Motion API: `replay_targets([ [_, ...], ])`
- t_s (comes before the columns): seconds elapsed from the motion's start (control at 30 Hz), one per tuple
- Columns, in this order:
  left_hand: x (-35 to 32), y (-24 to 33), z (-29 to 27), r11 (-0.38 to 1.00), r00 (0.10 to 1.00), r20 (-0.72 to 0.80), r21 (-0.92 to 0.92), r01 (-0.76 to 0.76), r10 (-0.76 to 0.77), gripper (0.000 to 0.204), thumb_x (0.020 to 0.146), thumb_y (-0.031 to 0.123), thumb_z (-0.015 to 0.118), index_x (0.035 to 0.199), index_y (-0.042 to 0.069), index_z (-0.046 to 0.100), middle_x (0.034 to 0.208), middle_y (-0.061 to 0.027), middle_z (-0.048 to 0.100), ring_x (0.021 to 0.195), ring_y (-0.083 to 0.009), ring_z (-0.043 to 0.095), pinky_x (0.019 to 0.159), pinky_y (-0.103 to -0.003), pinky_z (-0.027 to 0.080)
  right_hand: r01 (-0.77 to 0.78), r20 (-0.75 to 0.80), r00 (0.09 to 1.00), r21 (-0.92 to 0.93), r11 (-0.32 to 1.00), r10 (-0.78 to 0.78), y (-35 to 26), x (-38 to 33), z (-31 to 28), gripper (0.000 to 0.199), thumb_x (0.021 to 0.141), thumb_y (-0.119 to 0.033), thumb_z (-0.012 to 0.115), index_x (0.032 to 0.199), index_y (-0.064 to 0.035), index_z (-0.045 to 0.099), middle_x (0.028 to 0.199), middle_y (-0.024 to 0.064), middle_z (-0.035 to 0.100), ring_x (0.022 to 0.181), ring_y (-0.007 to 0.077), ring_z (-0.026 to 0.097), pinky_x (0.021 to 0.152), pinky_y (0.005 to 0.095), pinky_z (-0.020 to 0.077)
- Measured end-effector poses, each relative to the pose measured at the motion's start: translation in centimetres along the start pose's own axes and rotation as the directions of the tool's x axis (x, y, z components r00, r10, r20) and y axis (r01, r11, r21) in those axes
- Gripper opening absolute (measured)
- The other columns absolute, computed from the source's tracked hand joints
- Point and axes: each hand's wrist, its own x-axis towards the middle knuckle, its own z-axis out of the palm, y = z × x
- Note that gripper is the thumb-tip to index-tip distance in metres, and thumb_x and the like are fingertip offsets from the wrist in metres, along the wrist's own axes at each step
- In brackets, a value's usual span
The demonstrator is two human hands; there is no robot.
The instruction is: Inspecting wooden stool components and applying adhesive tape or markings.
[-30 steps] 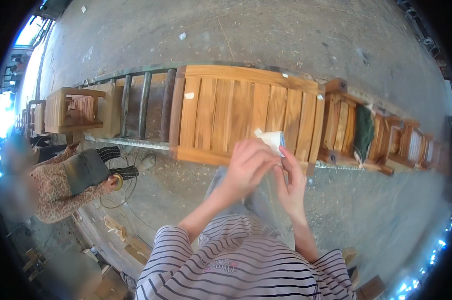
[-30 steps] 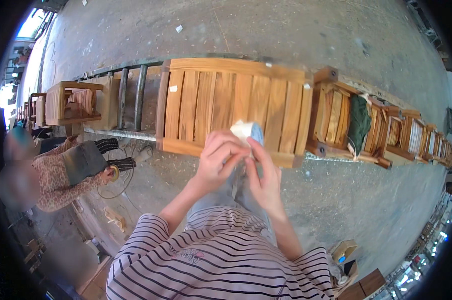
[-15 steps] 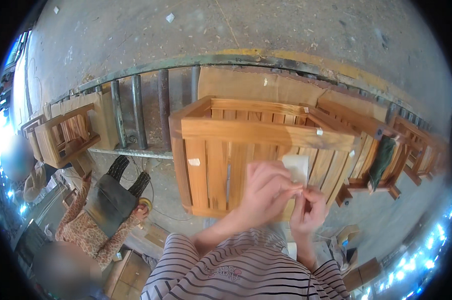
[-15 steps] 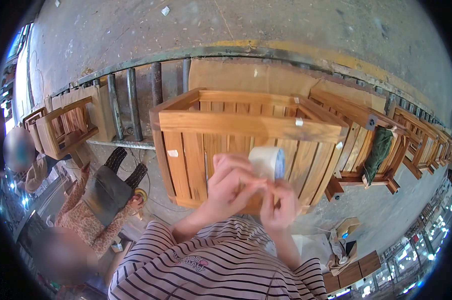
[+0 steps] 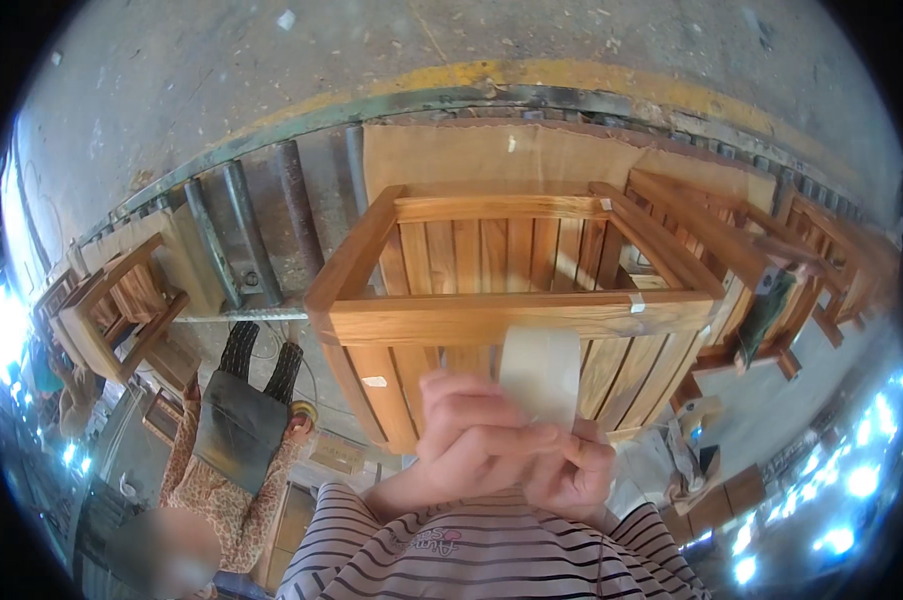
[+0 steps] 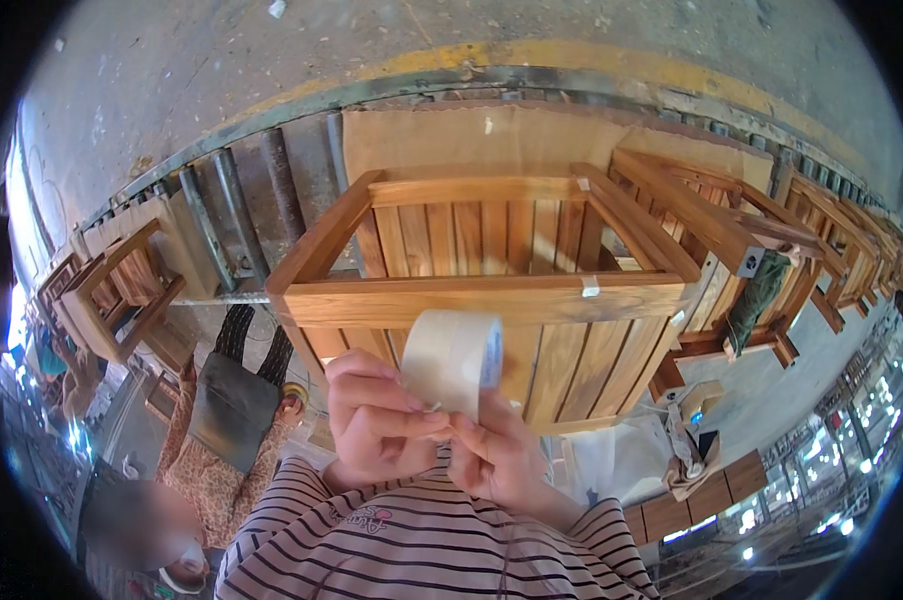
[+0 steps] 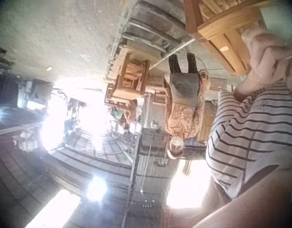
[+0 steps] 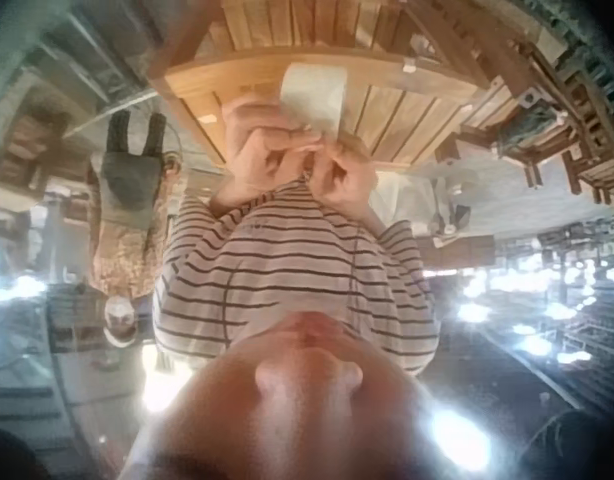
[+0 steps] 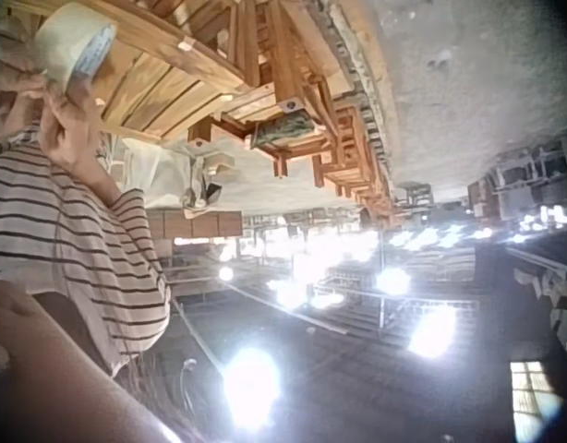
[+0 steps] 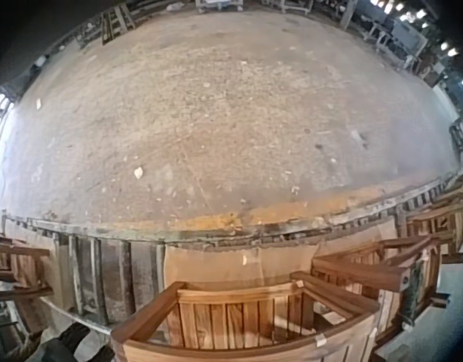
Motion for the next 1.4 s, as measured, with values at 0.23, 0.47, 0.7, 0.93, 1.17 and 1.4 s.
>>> replay_targets([
  [0.23,4.6,-8.3,-6.5,0.94,0.733,-0.589,-0.198,0.278,-0.341,0.031,0.103,0.024,0.05,0.122,0.001,0.057,0.12,-0.0085,0.061,0.115,-0.0133,0.054,0.088,-0.028,0.043,-0.055,-0.24,0.97,-0.078,0.995,0.035,0.2,-1.8,2.4,0.01,0.089,0.006,0.055,0.084,-0.0002,0.048,0.065,0.0083,0.053,0.056,0.0116,0.047,0.051,0.0242,0.0362],
  [0.47,9.0,-25.3,-5.4,0.854,0.655,0.552,0.395,0.34,-0.516,0.086,0.082,0.029,0.076,0.152,0.015,0.029,0.142,-0.0181,0.049,0.131,-0.0298,0.048,0.106,-0.039,0.039,-0.135,-0.622,0.688,-0.616,0.776,-0.373,7.2,-1.7,-2.6,0.008,0.096,0.001,0.055,0.089,0.0025,0.051,0.076,0.0073,0.052,0.064,0.013,0.048,0.054,0.0253,0.0371],
  [0.7,1.1,-43.9,0.7,0.646,0.099,0.64,0.74,0.188,-0.762,0.133,0.057,0.037,0.088,0.157,0.018,0.002,0.137,-0.0297,0.05,0.128,-0.0382,0.05,0.105,-0.041,0.042,-0.253,-0.647,0.646,-0.682,0.686,-0.404,14.4,-4.1,-6.6,0.014,0.092,0.011,0.056,0.105,0.005,0.057,0.098,0.0151,0.06,0.084,0.0197,0.06,0.072,0.0306,0.0533],
  [0.93,3.0,-45.1,2.7,0.476,-0.077,0.507,0.844,0.248,-0.859,0.118,0.064,0.018,0.078,0.157,0.023,0.005,0.111,-0.0264,0.066,0.109,-0.0399,0.063,0.092,-0.045,0.05,-0.076,-0.338,0.814,-0.868,0.49,-0.473,16.9,-5.8,-6.7,0.018,0.092,0.008,0.056,0.109,0.0011,0.054,0.101,0.0178,0.057,0.089,0.0325,0.057,0.083,0.0446,0.0471],
  [1.17,5.6,-48.5,-0.6,0.635,0.204,0.602,0.721,0.276,-0.772,0.099,0.071,0.018,0.072,0.155,0.02,0.021,0.126,-0.0282,0.058,0.118,-0.0391,0.058,0.099,-0.047,0.046,-0.068,-0.322,0.837,-0.864,0.5,-0.443,16.7,-5.3,-6.5,0.017,0.094,0.003,0.055,0.11,-0.0011,0.052,0.1,0.0159,0.056,0.087,0.0319,0.054,0.083,0.0473,0.0425],
  [1.4,1.8,-46.6,0.8,0.651,0.036,0.68,0.682,0.333,-0.732,0.124,0.062,0.03,0.087,0.156,0.016,0.007,0.146,-0.0237,0.043,0.135,-0.039,0.042,0.109,-0.045,0.037,-0.04,-0.287,0.838,-0.88,0.473,-0.464,16.8,-4.9,-6.2,0.017,0.094,0.002,0.056,0.111,-0.0011,0.051,0.102,0.0149,0.056,0.089,0.0308,0.053,0.084,0.0462,0.0417],
])
